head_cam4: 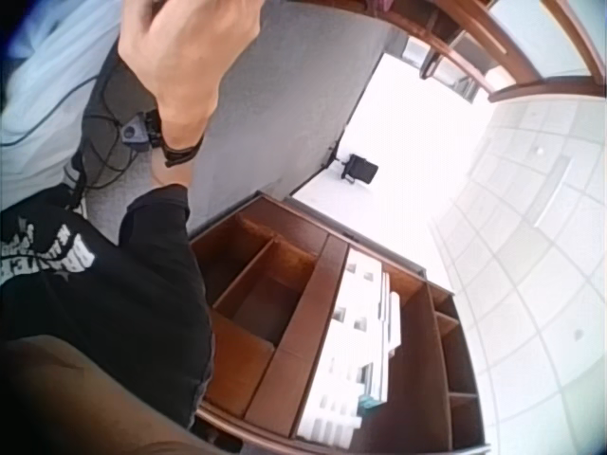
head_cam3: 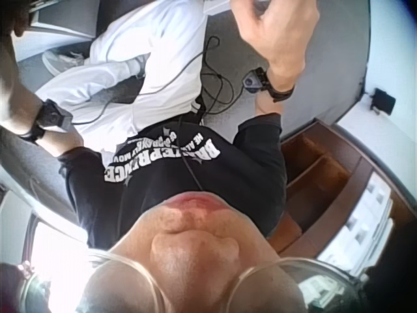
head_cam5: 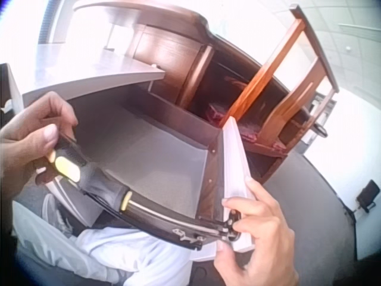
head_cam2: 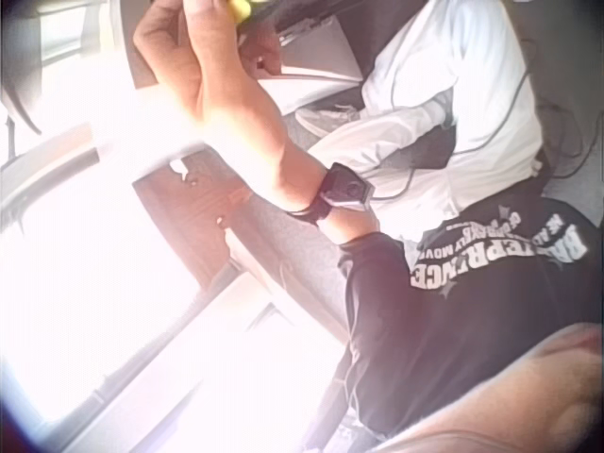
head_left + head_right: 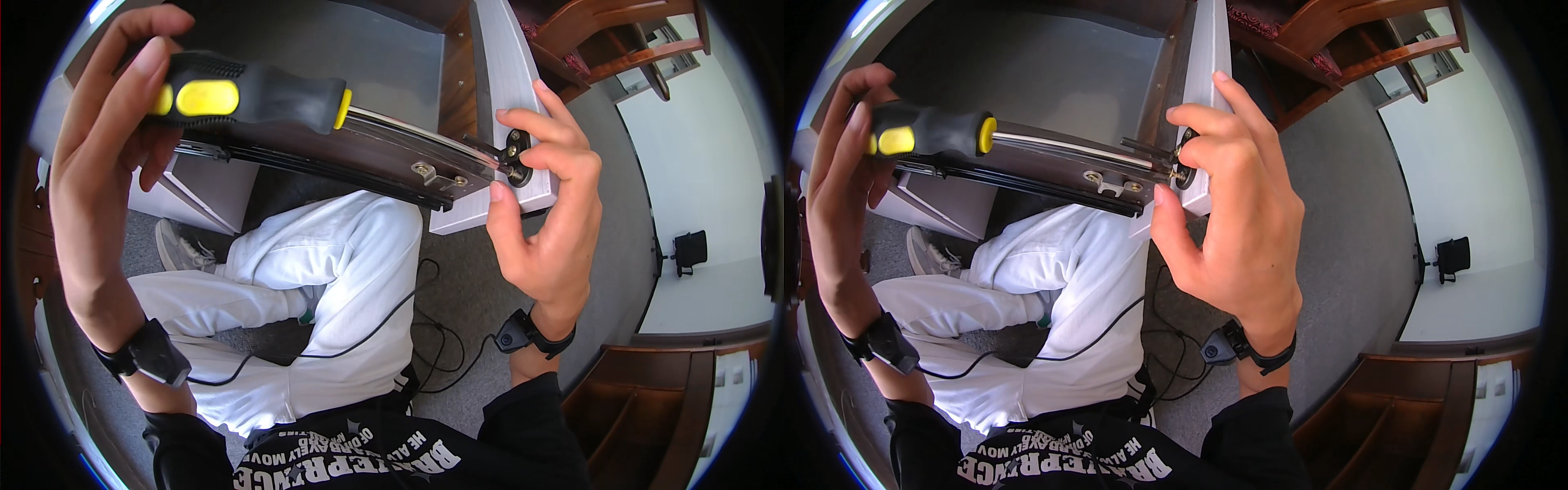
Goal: The person sits on the floor and uses a screwdriver to tighten screws on the side of a white cabinet. They open the cabinet door to access the hinge area and continue fastening screws to secure the door.
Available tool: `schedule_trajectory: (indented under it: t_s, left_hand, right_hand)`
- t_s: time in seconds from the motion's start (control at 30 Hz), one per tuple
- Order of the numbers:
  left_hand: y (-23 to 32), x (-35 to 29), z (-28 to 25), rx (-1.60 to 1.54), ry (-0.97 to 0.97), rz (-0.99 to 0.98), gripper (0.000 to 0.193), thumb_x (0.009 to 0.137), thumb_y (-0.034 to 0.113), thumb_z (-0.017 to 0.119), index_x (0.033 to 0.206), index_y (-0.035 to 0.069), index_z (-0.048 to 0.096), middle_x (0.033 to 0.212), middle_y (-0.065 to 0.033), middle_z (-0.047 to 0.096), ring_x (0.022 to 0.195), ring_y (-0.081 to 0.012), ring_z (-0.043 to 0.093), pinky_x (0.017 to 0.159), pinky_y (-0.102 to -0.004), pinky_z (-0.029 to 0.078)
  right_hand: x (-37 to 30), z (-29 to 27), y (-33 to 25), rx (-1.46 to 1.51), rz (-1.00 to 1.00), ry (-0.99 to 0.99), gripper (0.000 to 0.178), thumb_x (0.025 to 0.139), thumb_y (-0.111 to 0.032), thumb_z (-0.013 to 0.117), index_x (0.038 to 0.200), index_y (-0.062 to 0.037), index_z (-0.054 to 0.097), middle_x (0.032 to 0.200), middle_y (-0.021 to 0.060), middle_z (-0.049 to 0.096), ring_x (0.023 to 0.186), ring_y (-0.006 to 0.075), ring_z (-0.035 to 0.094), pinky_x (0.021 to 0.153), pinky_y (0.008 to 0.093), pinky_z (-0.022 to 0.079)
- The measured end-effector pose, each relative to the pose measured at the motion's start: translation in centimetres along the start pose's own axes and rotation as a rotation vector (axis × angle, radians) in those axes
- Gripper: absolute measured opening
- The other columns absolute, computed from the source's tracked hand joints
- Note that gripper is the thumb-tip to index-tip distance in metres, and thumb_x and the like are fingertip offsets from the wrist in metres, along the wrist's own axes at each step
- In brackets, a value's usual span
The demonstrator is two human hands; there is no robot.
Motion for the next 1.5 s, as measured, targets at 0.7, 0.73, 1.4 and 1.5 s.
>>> schedule_trajectory:
  t_s: [0.7, 0.73, 1.4, 1.5]
  left_hand:
    - [-0.4, -1.6, 0.5, -0.026, -0.089, -0.114, 0.051, 0.104, 0.052, 0.044, 0.133, 0.013, 0.057, 0.107, -0.0071, 0.067, 0.08, -0.011, 0.068, 0.061, -0.02, 0.049]
    - [-0.4, -1.7, 0.5, -0.012, -0.075, -0.111, 0.054, 0.101, 0.054, 0.046, 0.133, 0.012, 0.057, 0.107, -0.0079, 0.066, 0.085, -0.0138, 0.069, 0.068, -0.0225, 0.052]
    - [-1.0, -2.3, 0.4, -0.151, -0.121, -0.161, 0.048, 0.1, 0.053, 0.054, 0.122, 0.011, 0.065, 0.091, -0.001, 0.066, 0.069, -0.0035, 0.065, 0.055, -0.0137, 0.051]
    - [-0.6, -2.5, 0.3, -0.145, 0.04, -0.242, 0.047, 0.101, 0.052, 0.055, 0.119, 0.011, 0.067, 0.088, -0.0008, 0.066, 0.065, -0.0025, 0.064, 0.052, -0.0125, 0.047]
  right_hand:
    - [-0.1, 0.2, -0.1, -0.007, 0.007, 0.016, 0.038, 0.068, 0.004, 0.07, 0.101, -0.0033, 0.052, 0.113, 0.0161, 0.068, 0.123, 0.0467, 0.058, 0.091, 0.0443, 0.053]
    - [-0.1, 0.2, -0.1, -0.004, 0.011, 0.018, 0.038, 0.068, 0.004, 0.07, 0.101, -0.0032, 0.052, 0.114, 0.0162, 0.068, 0.123, 0.0469, 0.058, 0.091, 0.0444, 0.053]
    - [1.2, -0.8, -2.1, -0.055, 0.224, 0.017, 0.024, 0.071, 0.01, 0.074, 0.085, -0.0024, 0.058, 0.108, 0.0142, 0.069, 0.122, 0.0389, 0.062, 0.092, 0.0415, 0.052]
    - [1.6, -0.9, -2.3, -0.075, 0.197, 0.013, 0.026, 0.067, 0.011, 0.075, 0.083, -0.0025, 0.059, 0.102, 0.0134, 0.068, 0.115, 0.0396, 0.065, 0.087, 0.0427, 0.054]
Point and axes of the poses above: each hand's wrist, its own x-axis towards the middle knuckle, its own z-axis out of the palm, y = z × x, the point moved 5 cm from there along x, towards the middle knuckle
